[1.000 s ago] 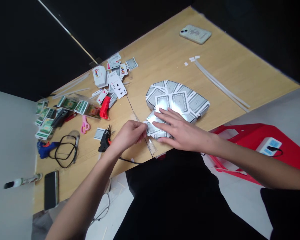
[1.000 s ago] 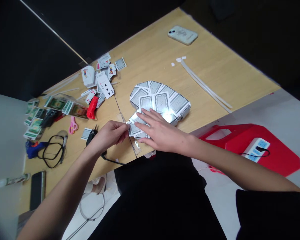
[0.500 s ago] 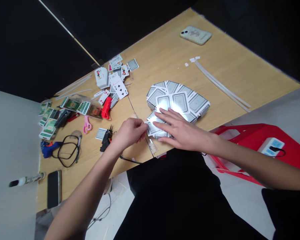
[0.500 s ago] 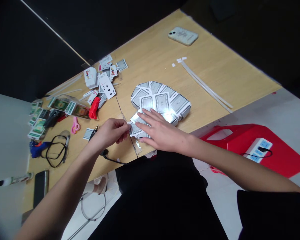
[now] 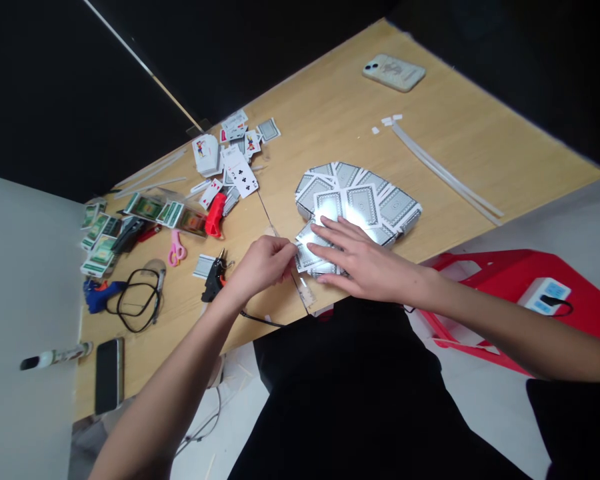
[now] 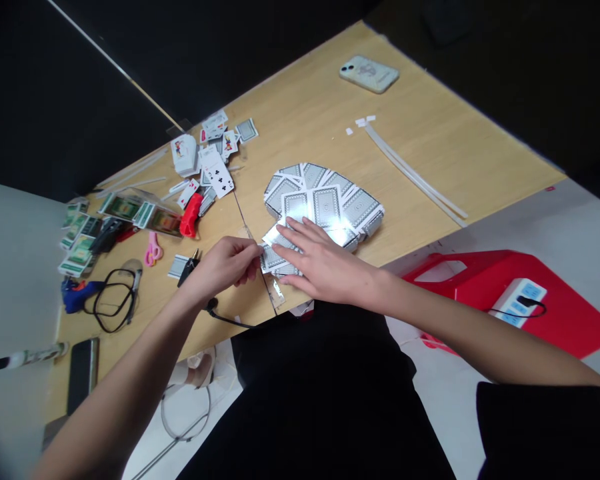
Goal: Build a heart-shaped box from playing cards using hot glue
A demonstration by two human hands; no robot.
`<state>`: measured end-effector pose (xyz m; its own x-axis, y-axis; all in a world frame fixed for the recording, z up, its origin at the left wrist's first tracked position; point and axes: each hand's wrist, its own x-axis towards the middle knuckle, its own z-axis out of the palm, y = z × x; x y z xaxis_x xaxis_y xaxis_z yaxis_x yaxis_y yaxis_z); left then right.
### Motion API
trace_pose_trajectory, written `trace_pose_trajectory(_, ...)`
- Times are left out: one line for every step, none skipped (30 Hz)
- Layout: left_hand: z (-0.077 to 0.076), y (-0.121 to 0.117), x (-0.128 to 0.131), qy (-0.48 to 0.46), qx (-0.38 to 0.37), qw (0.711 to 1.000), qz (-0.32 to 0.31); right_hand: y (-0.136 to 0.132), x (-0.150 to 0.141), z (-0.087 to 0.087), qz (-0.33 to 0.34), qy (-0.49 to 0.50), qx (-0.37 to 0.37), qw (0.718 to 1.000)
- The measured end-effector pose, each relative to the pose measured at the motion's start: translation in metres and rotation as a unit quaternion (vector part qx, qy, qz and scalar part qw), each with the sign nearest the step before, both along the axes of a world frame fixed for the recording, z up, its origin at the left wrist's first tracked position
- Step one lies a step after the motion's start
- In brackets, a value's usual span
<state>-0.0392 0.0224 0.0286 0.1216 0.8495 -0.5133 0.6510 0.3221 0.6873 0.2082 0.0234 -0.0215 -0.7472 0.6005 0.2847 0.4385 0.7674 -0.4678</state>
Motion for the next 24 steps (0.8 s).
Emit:
trace_pose_trajectory(0.001, 0.002, -0.001, -0.008, -0.015, 1.0, -0.003, 0.0, 0.0, 0.0, 0.0, 0.0, 0.001, 1.0)
trace_pose_trajectory(0.002, 0.005, -0.001, -0.016, -0.03, 0.999, -0.006, 0.0, 0.0, 0.0, 0.001, -0.001, 0.004, 1.0)
trace_pose_trajectory(0.003, 0.007, -0.002, -0.025, -0.045, 0.999, -0.01, 0.0, 0.0, 0.0, 0.002, -0.002, 0.007, 1.0)
trace_pose_trajectory(0.005, 0.008, -0.002, -0.032, -0.058, 0.998, -0.015, 0.0, 0.0, -0.001, 0.003, -0.002, 0.01, 1.0)
trace_pose_trajectory(0.008, 0.009, -0.003, -0.039, -0.067, 0.997, -0.02, 0.0, 0.0, -0.001, 0.004, -0.003, 0.012, 1.0)
trace_pose_trajectory(0.01, 0.009, -0.003, -0.045, -0.073, 0.996, -0.026, 0.0, 0.0, -0.001, 0.004, -0.003, 0.014, 1.0)
trace_pose_trajectory(0.012, 0.008, -0.003, -0.049, -0.077, 0.995, -0.03, 0.0, 0.0, -0.001, 0.004, -0.004, 0.014, 1.0)
trace_pose_trajectory(0.013, 0.007, -0.003, -0.051, -0.079, 0.995, -0.032, 0.0, 0.0, -0.001, 0.004, -0.005, 0.013, 1.0)
trace_pose_trajectory(0.014, 0.006, -0.003, -0.052, -0.083, 0.995, -0.033, 0.0, 0.0, -0.002, 0.004, -0.005, 0.012, 1.0)
trace_pose_trajectory(0.013, 0.004, -0.003, -0.051, -0.088, 0.994, -0.033, 0.0, 0.0, -0.001, 0.004, -0.005, 0.011, 1.0)
trace_pose_trajectory(0.012, 0.003, -0.003, -0.05, -0.094, 0.994, -0.031, 0.0, 0.0, -0.001, 0.004, -0.003, 0.009, 1.0)
trace_pose_trajectory(0.011, 0.003, -0.003, -0.047, -0.099, 0.994, -0.03, 0.0, 0.0, -0.001, 0.003, -0.002, 0.007, 1.0)
trace_pose_trajectory(0.009, 0.003, -0.003, -0.044, -0.104, 0.993, -0.03, 0.0, 0.0, 0.0, 0.004, -0.001, 0.005, 1.0)
trace_pose_trajectory(0.007, 0.003, -0.003, -0.041, -0.106, 0.993, -0.03, 0.0, 0.0, 0.0, 0.004, -0.001, 0.003, 1.0)
trace_pose_trajectory(0.005, 0.003, -0.003, -0.038, -0.107, 0.993, -0.03, 0.0, 0.0, 0.001, 0.004, -0.002, 0.002, 1.0)
trace_pose_trajectory(0.004, 0.003, -0.003, -0.035, -0.106, 0.993, -0.03, 0.0, 0.0, 0.002, 0.006, -0.002, -0.001, 1.0)
trace_pose_trajectory(0.004, 0.002, -0.003, -0.032, -0.104, 0.994, -0.03, 0.0, 0.001, 0.002, 0.006, -0.001, -0.005, 1.0)
trace_pose_trajectory(0.005, 0.001, -0.002, -0.029, -0.099, 0.994, -0.031, -0.001, 0.001, 0.002, 0.005, 0.001, -0.008, 1.0)
trace_pose_trajectory(0.006, -0.001, -0.001, -0.025, -0.09, 0.995, -0.031, -0.001, 0.001, 0.003, 0.004, 0.004, -0.011, 1.0)
trace_pose_trajectory(0.007, -0.004, -0.001, -0.019, -0.078, 0.996, -0.03, -0.001, 0.001, 0.003, 0.003, 0.006, -0.012, 1.0)
trace_pose_trajectory(0.009, -0.007, 0.0, -0.008, -0.061, 0.998, -0.031, -0.001, 0.001, 0.003, 0.002, 0.006, -0.011, 1.0)
trace_pose_trajectory(0.011, -0.011, 0.001, 0.008, -0.038, 0.999, -0.034, -0.001, 0.001, 0.003, 0.001, 0.004, -0.009, 1.0)
trace_pose_trajectory(0.012, -0.014, 0.002, 0.025, -0.014, 0.999, -0.039, -0.001, 0.001, 0.003, 0.002, 0.002, -0.006, 1.0)
trace_pose_trajectory(0.013, -0.017, 0.003, 0.037, 0.003, 0.998, -0.041, -0.001, 0.0, 0.003, 0.003, 0.0, -0.004, 1.0)
